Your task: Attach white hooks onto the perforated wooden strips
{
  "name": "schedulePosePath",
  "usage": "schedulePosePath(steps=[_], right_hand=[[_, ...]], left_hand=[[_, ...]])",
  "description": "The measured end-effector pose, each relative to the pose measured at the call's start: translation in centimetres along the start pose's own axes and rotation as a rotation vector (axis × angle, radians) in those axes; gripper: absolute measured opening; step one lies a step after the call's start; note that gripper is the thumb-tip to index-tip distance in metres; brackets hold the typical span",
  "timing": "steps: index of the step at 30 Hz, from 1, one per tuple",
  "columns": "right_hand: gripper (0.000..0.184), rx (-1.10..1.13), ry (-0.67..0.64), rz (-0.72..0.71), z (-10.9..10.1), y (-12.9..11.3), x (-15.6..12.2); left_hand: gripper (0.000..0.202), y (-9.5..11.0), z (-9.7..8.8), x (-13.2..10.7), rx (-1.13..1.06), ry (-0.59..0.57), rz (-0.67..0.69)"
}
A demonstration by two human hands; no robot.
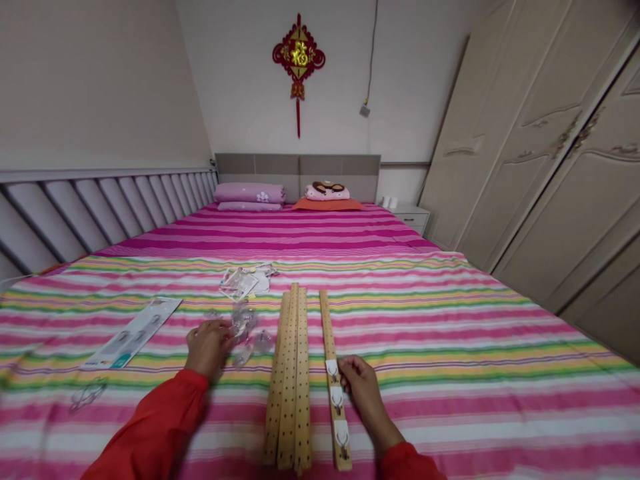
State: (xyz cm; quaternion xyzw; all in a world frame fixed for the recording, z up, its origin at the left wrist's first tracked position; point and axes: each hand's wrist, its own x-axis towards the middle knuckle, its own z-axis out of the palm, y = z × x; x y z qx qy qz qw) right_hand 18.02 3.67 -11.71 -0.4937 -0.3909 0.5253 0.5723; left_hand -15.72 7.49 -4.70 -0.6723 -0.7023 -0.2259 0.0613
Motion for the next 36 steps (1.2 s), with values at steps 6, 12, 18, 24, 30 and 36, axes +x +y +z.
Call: schedulePosePath(steps=[6,12,18,24,30,36], right_hand=[[0.027,-0.007,-0.002,-0.011,0.0,-0.2,-0.1],[0.028,-0.008,0.009,0.0,0.1,-0.4,-0.3],[0.027,0.014,0.001,0.034,-0.1,-0.7,0.2],[0.024,-0.04,-0.121,-0.104,4.4,-4.1,-0.6],[0.028,-0.014,-0.338,0.007,13.3,-5.4,-1.6],[0.031,0.07,-0.265,0.053,17.6,-3.0,-1.2]], left_hand=[[0.02,-0.8,0.3,0.3,-0.352,0.073,-0.077],[0.05,-0.1,-0.4,0.3,-0.867,0.022,-0.437],[0.056,2.0,-1.9,-0.8,-1.034,0.128,-0.428],[0.054,4.1,-2.1,-3.4,-1.14,0.095,-0.441],[0.044,5.9,-1.9,-5.8,-1.23,0.085,-0.408],[0.033,5.4,-1.8,-7.2,-1.258,0.103,-0.446]])
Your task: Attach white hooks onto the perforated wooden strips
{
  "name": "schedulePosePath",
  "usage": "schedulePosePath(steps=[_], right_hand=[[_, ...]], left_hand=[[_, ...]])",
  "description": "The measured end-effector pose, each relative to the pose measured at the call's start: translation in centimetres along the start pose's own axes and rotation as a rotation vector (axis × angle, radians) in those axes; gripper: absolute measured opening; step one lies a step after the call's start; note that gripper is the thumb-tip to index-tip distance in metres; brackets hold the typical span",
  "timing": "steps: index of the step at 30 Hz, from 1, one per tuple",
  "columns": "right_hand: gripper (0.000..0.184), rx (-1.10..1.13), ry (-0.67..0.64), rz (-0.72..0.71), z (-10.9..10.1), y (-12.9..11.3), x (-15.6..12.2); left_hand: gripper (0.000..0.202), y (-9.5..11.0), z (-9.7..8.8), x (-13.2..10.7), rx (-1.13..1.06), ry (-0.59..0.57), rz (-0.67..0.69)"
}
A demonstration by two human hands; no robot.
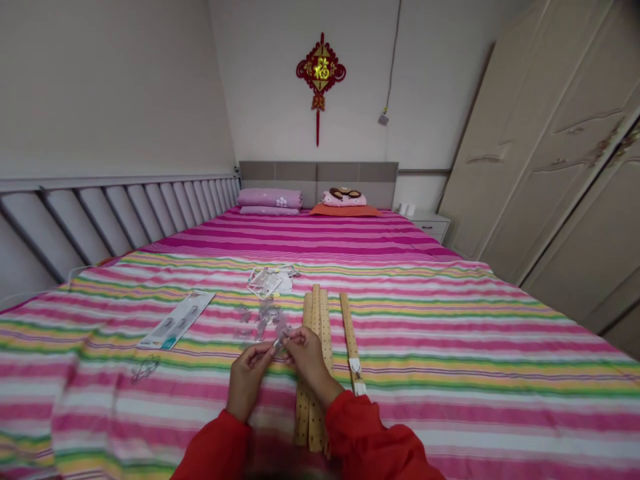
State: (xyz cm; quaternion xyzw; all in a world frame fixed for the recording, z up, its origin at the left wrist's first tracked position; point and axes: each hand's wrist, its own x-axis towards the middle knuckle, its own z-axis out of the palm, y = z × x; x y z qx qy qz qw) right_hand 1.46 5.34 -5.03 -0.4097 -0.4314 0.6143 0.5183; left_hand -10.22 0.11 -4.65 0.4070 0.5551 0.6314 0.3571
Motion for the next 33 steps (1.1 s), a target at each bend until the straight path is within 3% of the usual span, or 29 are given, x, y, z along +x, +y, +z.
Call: schedulePosePath(steps=[3,6,11,17,21,24,27,33], right_hand=[[0.029,0.016,0.006,0.004,0.4,0.5,0.2],[0.027,0.017,0.01,0.01,0.4,0.6,0.1],[0.022,0.006,-0.018,0.002,0.2,0.7,0.1],[0.015,-0.104,0.002,-0.038,-0.4,1.9,0.5],[0.007,-0.386,0.018,-0.199,-0.9,2.1,0.2],[0.011,-0.551,0.015,-0.336,-1.1,1.3,-0.3],[0.015,-0.525,-0.003,-0.404,-1.1,0.2,-0.4],[0.024,-0.308,-0.115,-0.278,-0.6,-0.6,0.1]], left_hand=[[0.031,-0.8,-0.7,0.0,-0.042,0.008,-0.089],[0.027,-1.6,-0.8,0.2,-0.263,0.02,-0.236],[0.016,-1.5,-0.5,0.4,-0.528,0.145,-0.452],[0.022,-0.7,-0.9,0.6,-0.532,0.227,-0.492],[0.022,-0.4,-1.0,0.8,-0.484,0.149,-0.489],[0.025,-0.3,-1.0,0.8,-0.539,0.072,-0.51],[0.027,-0.3,-1.1,0.8,-0.559,-0.009,-0.523],[0.027,-0.8,-1.3,0.7,-0.601,-0.094,-0.565]])
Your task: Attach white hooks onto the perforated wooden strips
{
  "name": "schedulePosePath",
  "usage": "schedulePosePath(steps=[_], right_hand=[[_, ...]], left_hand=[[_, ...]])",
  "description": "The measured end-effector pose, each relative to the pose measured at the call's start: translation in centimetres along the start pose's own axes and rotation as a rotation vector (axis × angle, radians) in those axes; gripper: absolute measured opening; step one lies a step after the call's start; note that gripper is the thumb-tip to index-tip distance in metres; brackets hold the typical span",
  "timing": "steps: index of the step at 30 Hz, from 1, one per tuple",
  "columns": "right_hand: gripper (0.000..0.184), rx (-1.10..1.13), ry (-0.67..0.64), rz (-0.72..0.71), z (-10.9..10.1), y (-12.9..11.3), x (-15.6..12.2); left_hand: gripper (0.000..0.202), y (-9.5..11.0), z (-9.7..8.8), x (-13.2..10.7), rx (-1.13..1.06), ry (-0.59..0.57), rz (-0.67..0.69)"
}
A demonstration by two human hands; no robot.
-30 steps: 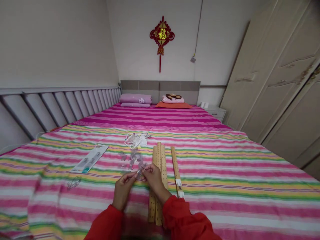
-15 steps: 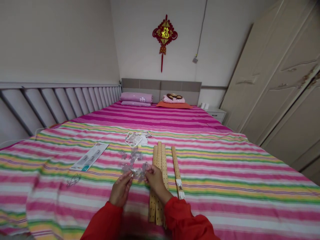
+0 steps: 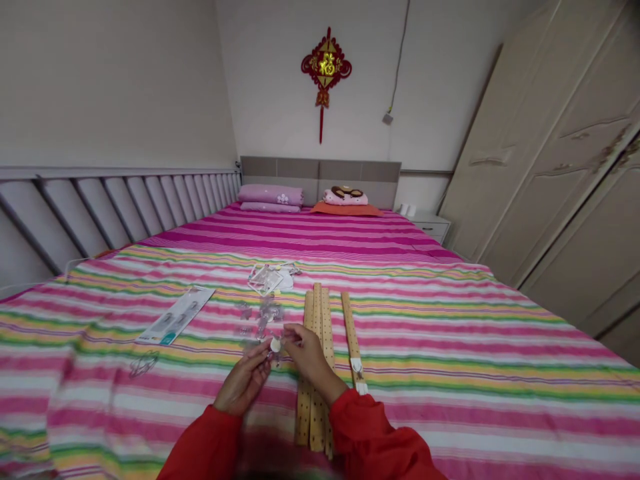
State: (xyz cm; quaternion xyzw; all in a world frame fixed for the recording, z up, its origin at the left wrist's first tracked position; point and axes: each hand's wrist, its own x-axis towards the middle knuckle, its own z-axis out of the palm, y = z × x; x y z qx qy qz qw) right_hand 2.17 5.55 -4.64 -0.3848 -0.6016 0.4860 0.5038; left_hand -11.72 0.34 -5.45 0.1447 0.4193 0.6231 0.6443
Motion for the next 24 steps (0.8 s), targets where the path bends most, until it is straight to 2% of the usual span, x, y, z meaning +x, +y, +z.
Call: schedulePosePath(steps=[4,9,12,15,18,22,24], right_hand=[[0.018,0.173,0.004,0.066,0.6,0.2,0.4],[0.006,0.195,0.086,0.115,0.7,0.5,1.0],[0.007,0.135,0.143,0.101,0.2,0.7,1.2],[0.013,-0.013,0.123,0.055,-0.4,0.6,1.0],[0.021,-0.133,0.1,-0.009,-1.1,-0.2,0.2],[0.021,-0.085,0.016,-0.042,-2.1,-1.8,-1.6],[0.02,-0.06,0.033,-0.041,-2.7,-2.5,-2.7]], left_hand=[[0.027,-0.2,0.0,0.0,0.017,-0.044,-0.025],[0.025,0.0,-0.4,-0.3,0.043,-0.075,-0.055],[0.025,0.3,-0.8,-0.6,0.015,-0.014,-0.06],[0.024,0.7,-0.6,-1.1,-0.051,0.078,-0.058],[0.023,1.1,0.3,-1.8,-0.086,0.104,-0.072],[0.023,1.0,2.2,-2.7,-0.106,0.1,-0.099],[0.023,0.6,3.4,-2.9,-0.137,0.099,-0.109]])
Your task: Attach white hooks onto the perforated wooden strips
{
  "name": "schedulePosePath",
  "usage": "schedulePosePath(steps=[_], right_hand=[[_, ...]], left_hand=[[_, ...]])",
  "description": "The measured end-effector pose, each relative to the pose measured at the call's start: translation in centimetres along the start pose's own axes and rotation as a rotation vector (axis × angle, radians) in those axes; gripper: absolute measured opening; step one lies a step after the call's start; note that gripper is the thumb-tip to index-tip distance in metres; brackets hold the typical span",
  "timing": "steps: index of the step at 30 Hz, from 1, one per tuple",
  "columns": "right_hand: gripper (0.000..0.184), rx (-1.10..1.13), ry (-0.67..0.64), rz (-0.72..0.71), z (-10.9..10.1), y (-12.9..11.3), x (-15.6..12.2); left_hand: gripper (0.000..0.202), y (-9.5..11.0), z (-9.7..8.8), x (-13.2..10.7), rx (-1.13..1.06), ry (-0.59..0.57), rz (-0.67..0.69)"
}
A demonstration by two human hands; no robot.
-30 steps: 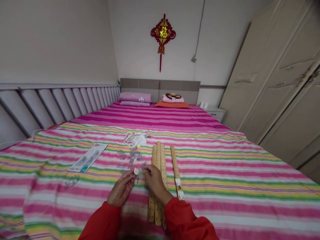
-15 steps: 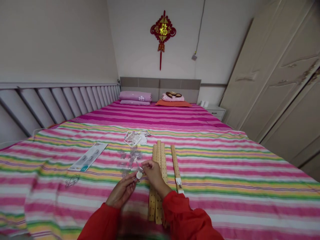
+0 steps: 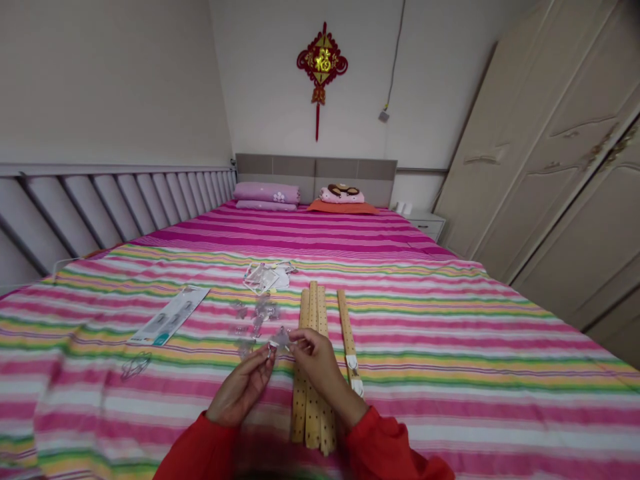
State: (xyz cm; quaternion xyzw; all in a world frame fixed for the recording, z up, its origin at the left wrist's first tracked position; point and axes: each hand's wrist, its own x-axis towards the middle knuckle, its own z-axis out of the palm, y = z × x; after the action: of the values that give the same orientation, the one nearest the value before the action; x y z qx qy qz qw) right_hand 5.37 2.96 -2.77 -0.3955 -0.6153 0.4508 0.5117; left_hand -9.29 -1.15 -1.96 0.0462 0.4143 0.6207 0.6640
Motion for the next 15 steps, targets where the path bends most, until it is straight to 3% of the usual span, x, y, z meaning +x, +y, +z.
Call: schedulePosePath(steps=[6,15], right_hand=[[0.019,0.035,0.091,0.03,-2.8,-1.1,-2.4],[0.02,0.166,0.137,0.088,-7.2,-0.2,-3.2]], left_hand=[[0.026,-3.3,3.0,-0.6,0.018,-0.081,-0.076],[0.02,-7.3,6.2,-1.0,0.118,-0.22,-0.139]])
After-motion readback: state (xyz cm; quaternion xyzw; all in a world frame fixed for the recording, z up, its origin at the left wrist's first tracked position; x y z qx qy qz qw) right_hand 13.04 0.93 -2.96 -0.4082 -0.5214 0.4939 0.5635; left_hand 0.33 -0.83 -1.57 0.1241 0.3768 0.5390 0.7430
